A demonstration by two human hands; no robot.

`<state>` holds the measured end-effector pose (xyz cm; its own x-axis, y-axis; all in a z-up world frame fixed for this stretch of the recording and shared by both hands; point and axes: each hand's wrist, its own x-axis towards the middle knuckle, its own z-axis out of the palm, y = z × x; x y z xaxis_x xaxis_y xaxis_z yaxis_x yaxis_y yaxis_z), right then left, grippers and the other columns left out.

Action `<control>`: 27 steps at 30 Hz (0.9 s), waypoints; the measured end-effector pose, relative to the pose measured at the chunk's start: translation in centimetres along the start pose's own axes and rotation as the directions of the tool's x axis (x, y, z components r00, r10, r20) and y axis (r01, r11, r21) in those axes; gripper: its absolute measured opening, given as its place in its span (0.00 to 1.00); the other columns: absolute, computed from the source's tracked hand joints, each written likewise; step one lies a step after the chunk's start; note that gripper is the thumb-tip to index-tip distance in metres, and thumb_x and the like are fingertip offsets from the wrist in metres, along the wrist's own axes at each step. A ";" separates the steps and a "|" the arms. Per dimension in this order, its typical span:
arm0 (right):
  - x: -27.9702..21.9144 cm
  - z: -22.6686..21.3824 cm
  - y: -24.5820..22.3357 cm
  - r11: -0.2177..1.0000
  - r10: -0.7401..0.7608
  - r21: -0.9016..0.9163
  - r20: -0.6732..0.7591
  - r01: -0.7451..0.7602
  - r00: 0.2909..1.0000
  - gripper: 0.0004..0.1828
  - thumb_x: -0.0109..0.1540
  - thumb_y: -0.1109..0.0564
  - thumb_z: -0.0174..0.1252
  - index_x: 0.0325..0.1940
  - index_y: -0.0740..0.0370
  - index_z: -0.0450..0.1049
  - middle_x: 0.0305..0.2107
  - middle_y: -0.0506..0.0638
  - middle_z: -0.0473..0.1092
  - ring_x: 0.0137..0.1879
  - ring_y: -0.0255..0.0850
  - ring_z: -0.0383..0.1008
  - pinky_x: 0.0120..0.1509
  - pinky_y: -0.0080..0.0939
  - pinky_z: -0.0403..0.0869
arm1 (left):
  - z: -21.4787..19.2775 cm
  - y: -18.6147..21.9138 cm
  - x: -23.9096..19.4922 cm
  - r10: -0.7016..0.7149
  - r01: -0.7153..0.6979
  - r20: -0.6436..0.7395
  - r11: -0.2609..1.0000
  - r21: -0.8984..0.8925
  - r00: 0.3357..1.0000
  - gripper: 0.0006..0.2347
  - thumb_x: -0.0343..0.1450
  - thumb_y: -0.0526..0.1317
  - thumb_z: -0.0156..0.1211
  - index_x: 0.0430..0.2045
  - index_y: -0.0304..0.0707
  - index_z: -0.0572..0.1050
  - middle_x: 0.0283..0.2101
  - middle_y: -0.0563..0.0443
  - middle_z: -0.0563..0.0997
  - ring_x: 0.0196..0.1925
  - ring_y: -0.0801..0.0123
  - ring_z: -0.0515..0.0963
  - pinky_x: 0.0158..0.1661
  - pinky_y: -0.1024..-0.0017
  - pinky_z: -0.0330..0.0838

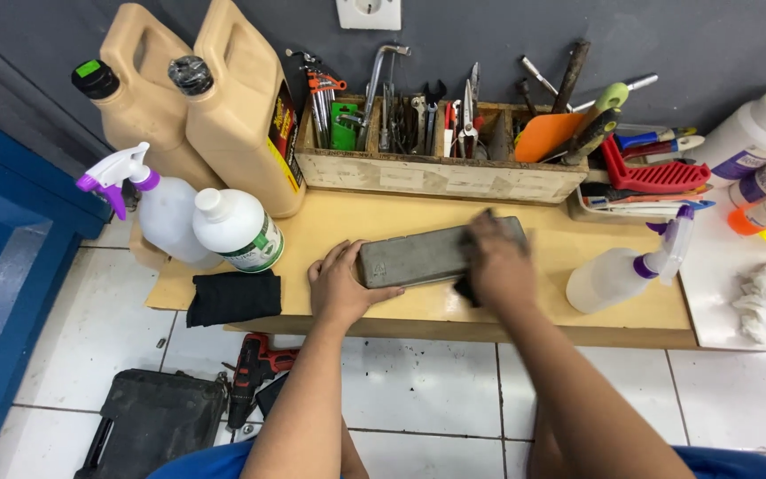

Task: The person is cleaning a component, inspecting a power tool, and selecting small parts from a tool case at a workbench.

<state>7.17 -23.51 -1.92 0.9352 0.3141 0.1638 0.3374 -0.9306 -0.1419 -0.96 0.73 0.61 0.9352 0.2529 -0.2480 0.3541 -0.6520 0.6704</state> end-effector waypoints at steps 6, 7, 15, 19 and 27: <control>0.5 2.5 0.9 0.982 0.180 0.083 -0.164 -0.169 0.970 0.27 0.69 0.47 0.46 0.70 0.59 0.67 0.68 0.54 0.64 0.76 0.58 0.54 0.74 0.72 0.54 | -0.2 0.8 -0.1 -0.003 0.003 -0.008 1.000 0.010 1.000 0.42 0.54 0.60 0.74 0.64 0.47 0.66 0.66 0.51 0.72 0.76 0.67 0.56 0.71 0.58 0.40; 0.4 3.2 -0.5 0.983 0.179 0.083 -0.170 -0.167 0.969 0.27 0.69 0.47 0.46 0.70 0.59 0.67 0.68 0.54 0.64 0.76 0.58 0.54 0.74 0.72 0.54 | -0.1 0.6 0.1 0.001 -0.001 -0.013 1.000 0.009 1.000 0.42 0.54 0.60 0.74 0.64 0.47 0.66 0.66 0.51 0.72 0.76 0.67 0.56 0.71 0.58 0.40; -2.9 4.8 -11.7 0.968 -0.145 0.201 -0.029 0.148 0.989 0.29 0.70 0.45 0.40 0.75 0.51 0.57 0.71 0.48 0.56 0.77 0.54 0.49 0.78 0.64 0.45 | 2.8 -2.4 2.5 -0.042 0.043 -0.012 0.983 0.178 0.999 0.30 0.65 0.54 0.63 0.64 0.60 0.64 0.64 0.65 0.73 0.75 0.77 0.55 0.69 0.61 0.42; -1.6 4.4 -8.1 0.957 -0.260 0.140 0.018 0.255 0.965 0.30 0.68 0.42 0.43 0.75 0.45 0.57 0.70 0.44 0.58 0.76 0.49 0.52 0.76 0.65 0.51 | 1.2 -0.9 1.4 -0.021 0.020 0.009 0.989 0.146 1.000 0.38 0.57 0.59 0.70 0.64 0.60 0.64 0.63 0.63 0.74 0.75 0.76 0.54 0.70 0.59 0.41; 1.3 1.3 2.9 0.951 0.296 0.060 0.102 -0.303 0.950 0.24 0.70 0.38 0.40 0.71 0.32 0.62 0.73 0.28 0.51 0.80 0.46 0.46 0.78 0.75 0.43 | -0.1 0.4 0.0 -0.006 0.005 0.012 0.999 0.045 1.000 0.42 0.54 0.61 0.72 0.64 0.51 0.65 0.65 0.53 0.74 0.76 0.69 0.56 0.71 0.59 0.41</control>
<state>9.49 -25.52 -3.33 0.9990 0.0418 0.0139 0.0440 -0.9689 -0.2434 -0.84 0.54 1.01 0.9331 0.2485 -0.2601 0.3592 -0.6822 0.6368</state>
